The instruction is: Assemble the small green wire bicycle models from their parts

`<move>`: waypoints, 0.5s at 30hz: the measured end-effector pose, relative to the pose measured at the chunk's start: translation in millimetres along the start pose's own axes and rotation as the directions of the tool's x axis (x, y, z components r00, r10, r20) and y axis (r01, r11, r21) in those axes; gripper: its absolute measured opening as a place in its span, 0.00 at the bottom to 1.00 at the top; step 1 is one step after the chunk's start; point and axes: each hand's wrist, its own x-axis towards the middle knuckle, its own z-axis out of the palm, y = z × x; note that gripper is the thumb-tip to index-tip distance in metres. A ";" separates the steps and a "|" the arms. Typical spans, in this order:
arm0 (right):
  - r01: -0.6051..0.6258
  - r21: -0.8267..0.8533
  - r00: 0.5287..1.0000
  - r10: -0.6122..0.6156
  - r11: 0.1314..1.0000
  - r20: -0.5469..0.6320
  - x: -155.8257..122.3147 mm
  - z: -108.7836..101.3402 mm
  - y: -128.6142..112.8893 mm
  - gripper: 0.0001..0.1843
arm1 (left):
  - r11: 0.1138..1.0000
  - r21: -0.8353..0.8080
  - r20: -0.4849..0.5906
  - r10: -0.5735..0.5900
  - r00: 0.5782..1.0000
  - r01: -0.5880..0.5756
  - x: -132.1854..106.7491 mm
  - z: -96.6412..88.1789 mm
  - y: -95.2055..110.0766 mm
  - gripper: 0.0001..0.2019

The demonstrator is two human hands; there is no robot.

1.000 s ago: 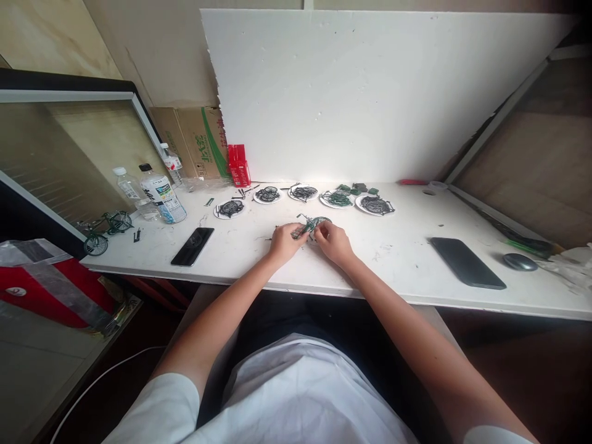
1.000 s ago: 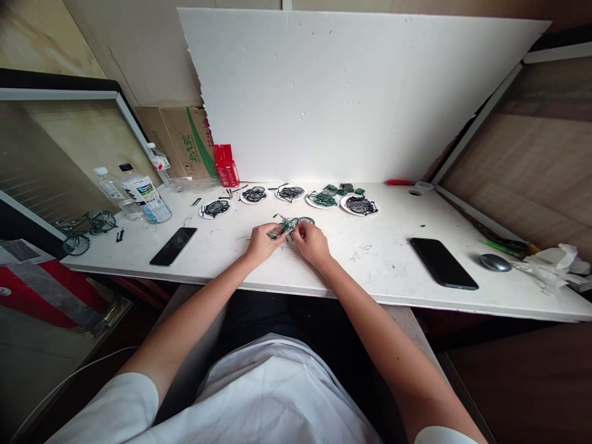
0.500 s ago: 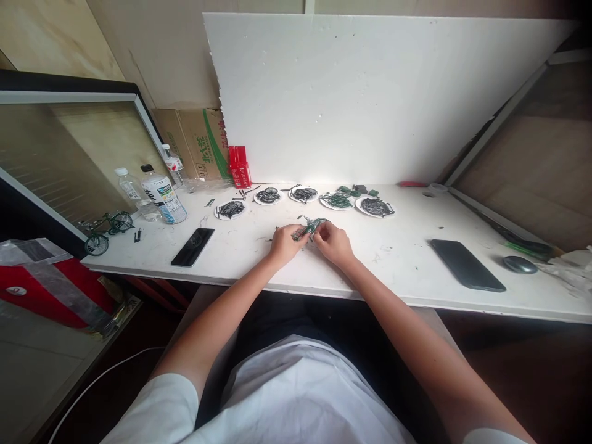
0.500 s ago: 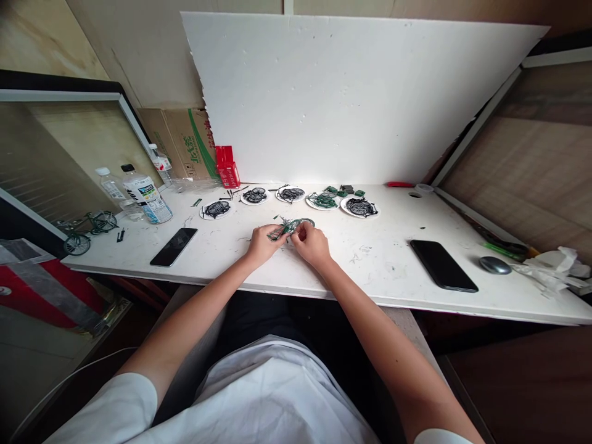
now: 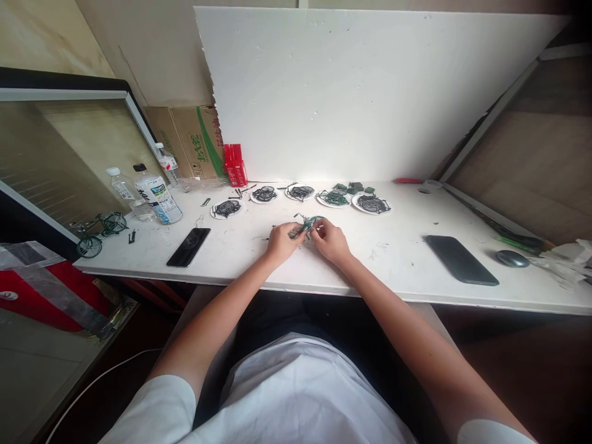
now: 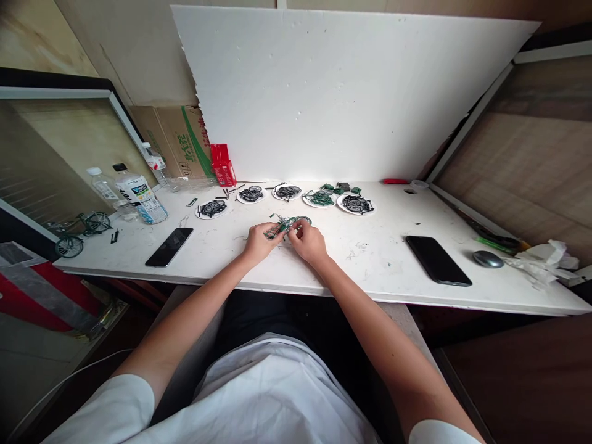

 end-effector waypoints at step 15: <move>0.046 0.021 0.999 -0.046 0.999 0.012 0.8 -0.1 1.5 0.20 | 1.000 0.005 -0.018 0.016 1.000 -0.016 -0.6 -2.0 4.1 0.04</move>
